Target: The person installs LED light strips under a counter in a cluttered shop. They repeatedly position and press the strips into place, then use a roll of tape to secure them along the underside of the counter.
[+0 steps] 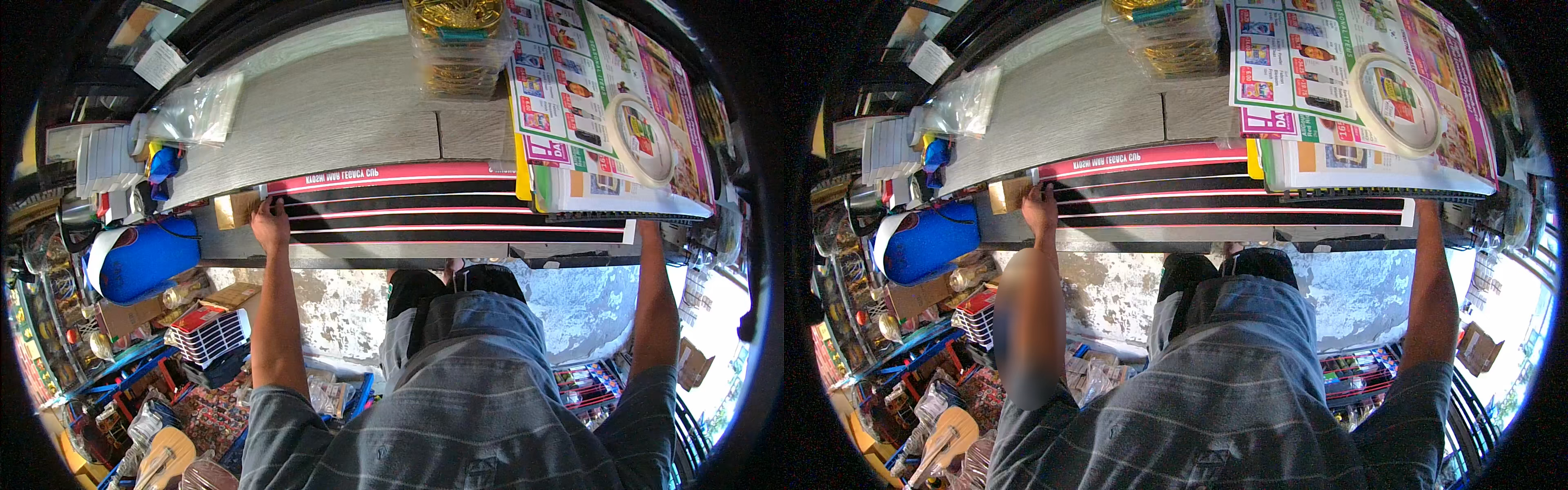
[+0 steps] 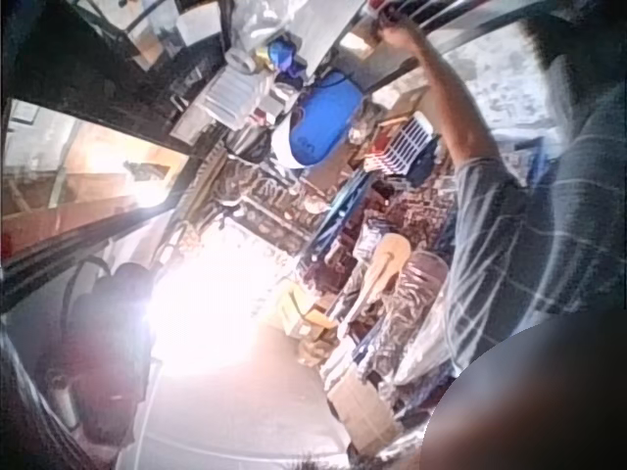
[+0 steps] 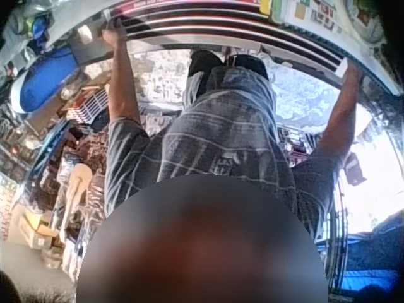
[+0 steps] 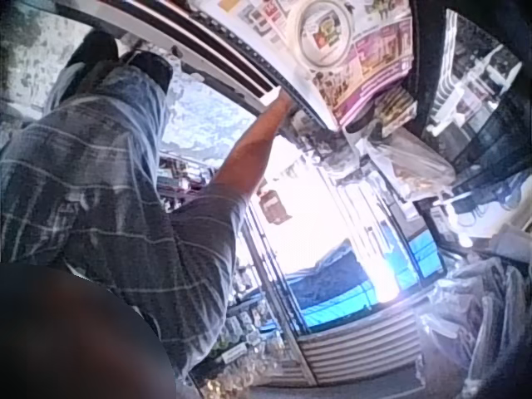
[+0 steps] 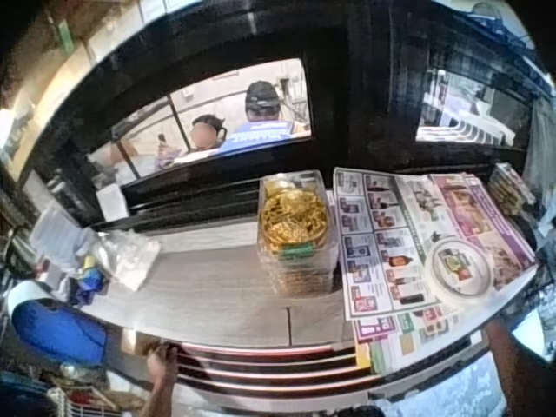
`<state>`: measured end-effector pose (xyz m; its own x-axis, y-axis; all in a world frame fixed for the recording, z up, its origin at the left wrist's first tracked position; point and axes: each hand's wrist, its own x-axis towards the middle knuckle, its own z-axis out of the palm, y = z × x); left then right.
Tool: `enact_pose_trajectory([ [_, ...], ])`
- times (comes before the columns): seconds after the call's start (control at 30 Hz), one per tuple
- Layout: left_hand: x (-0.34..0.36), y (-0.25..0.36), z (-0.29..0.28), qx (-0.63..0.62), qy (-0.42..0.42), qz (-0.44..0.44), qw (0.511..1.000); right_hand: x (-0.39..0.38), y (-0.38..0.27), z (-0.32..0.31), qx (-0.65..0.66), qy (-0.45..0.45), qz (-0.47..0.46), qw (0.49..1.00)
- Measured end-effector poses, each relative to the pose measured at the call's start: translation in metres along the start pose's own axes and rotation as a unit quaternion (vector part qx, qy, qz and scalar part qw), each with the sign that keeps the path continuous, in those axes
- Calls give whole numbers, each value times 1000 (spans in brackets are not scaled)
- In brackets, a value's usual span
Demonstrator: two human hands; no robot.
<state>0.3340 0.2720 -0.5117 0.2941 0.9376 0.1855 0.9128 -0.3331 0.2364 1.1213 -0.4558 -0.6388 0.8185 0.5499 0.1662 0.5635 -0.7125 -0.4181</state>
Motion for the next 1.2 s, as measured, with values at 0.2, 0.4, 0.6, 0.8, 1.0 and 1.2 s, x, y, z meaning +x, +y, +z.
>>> enact_pose_trajectory([
  [0.2,1,4,0,-2,-12,10,1000,-1,26,2,64,-15,52,996],
  [0.4,1,-5,8,-25,7,35,999,10,29,10,175,-23,81,981],
  [0.6,1,-11,12,-18,-20,43,999,8,4,10,32,5,26,999],
  [0.8,5,-12,9,-29,-53,13,998,-2,-9,22,-70,6,-8,998],
  [1.0,6,-7,6,-1,-63,10,998,-9,-13,30,83,-28,30,996],
  [1.2,13,-11,8,-16,-85,9,996,-19,-69,10,-70,-32,30,997],
])
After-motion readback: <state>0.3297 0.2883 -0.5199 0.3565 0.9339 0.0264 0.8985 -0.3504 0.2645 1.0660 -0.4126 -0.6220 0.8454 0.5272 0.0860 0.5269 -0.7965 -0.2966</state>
